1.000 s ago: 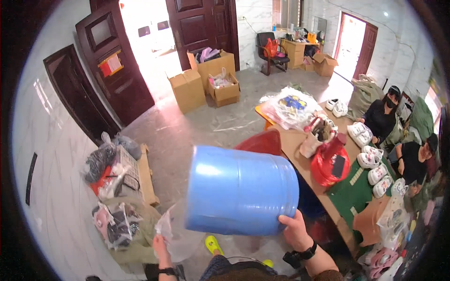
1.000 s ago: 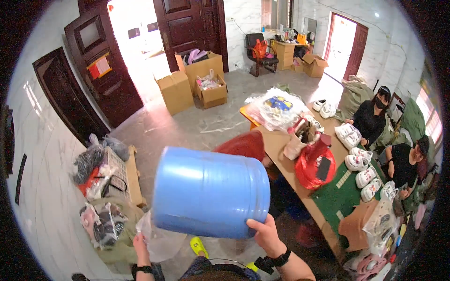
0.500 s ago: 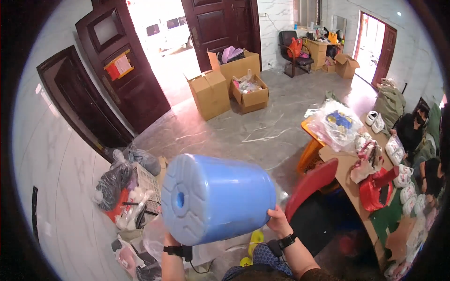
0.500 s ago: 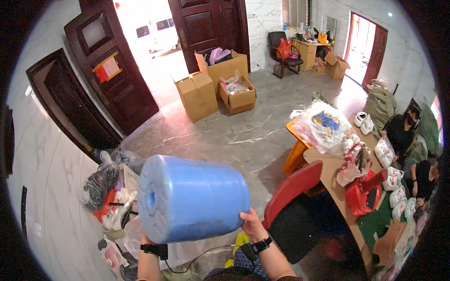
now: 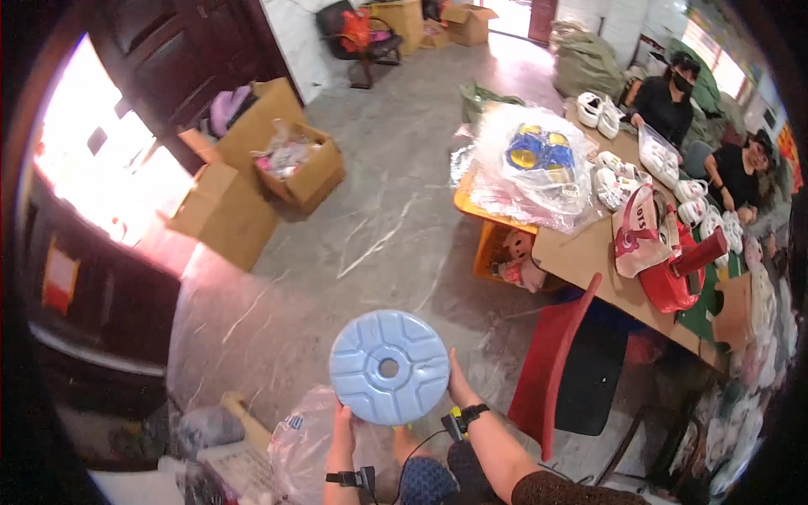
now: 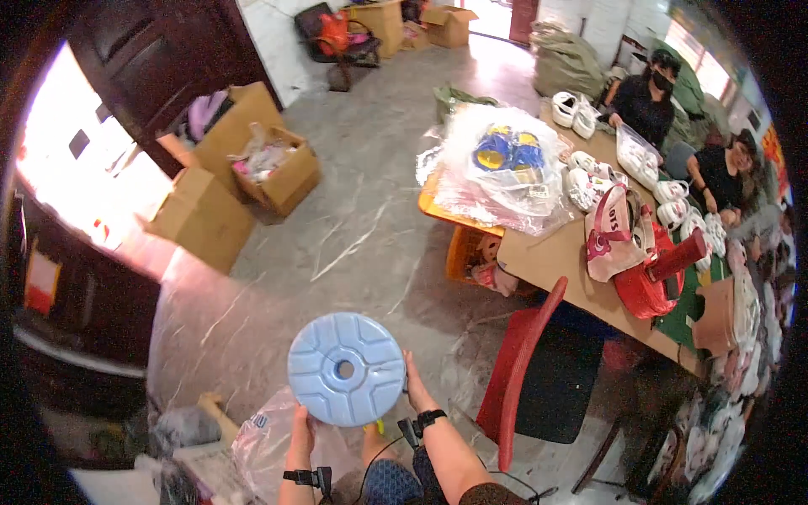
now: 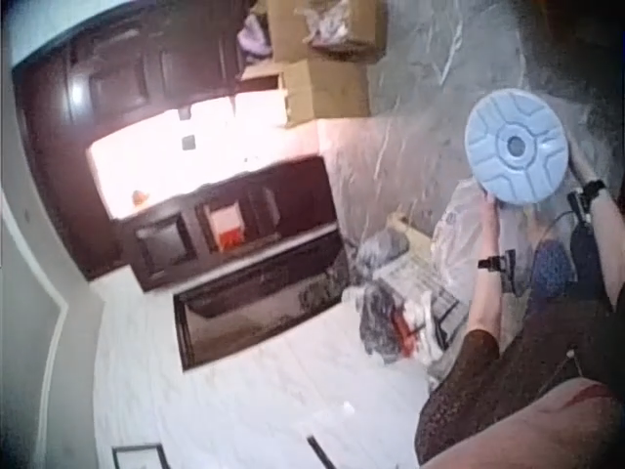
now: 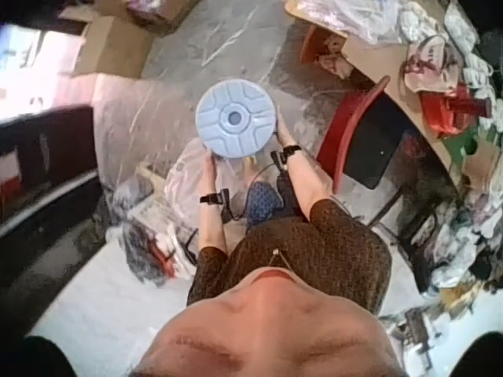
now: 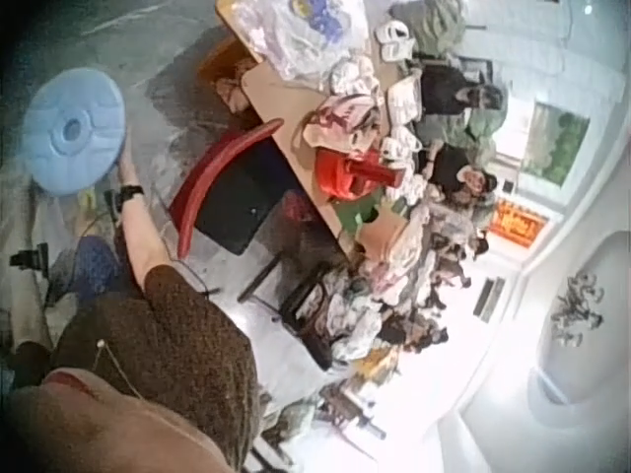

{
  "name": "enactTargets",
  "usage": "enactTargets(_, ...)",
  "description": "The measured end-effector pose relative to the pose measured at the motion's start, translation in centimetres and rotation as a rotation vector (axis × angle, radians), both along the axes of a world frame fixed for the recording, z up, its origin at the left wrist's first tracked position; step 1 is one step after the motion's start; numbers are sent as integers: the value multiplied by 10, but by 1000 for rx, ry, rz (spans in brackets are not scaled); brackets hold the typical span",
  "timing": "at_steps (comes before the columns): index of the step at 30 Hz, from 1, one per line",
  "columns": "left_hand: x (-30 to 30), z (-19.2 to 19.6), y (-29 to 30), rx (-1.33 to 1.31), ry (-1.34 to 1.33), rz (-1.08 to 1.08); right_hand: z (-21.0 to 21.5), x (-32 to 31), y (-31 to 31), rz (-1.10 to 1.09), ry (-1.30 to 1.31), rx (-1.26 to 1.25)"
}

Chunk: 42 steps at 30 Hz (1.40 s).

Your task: Packaging finished shoes into plastic bags and containers.

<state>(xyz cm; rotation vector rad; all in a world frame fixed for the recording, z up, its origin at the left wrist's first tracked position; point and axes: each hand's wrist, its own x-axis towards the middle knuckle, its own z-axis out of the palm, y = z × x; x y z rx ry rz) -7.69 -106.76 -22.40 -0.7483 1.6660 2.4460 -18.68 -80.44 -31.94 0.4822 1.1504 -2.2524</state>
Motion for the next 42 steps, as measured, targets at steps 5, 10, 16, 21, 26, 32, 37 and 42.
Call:
enactTargets(5,-95,-185,5,67,-190,-358,-117,-18,29,-276,-211,158)
enactTargets(10,-184,-319,2,-8,-331,-482,-256,-45,25,-576,-316,130)
enactTargets(16,-264,-344,84,-81,-249,-528,-300,-100,69,-797,-167,275)
enactTargets(21,-208,-269,76,-839,-71,-591,-238,-66,29,-637,-284,478)
enactTargets(26,-99,-77,77,-912,162,-426,-81,28,-2,-146,-446,9)
enactTargets(32,54,108,135,-1097,433,-1029,129,117,34,160,-173,-402)
enactTargets(37,157,198,166,-1124,895,-865,274,187,77,208,204,-117)
enactTargets(42,275,209,176,-682,757,-910,315,300,165,-168,188,-386)
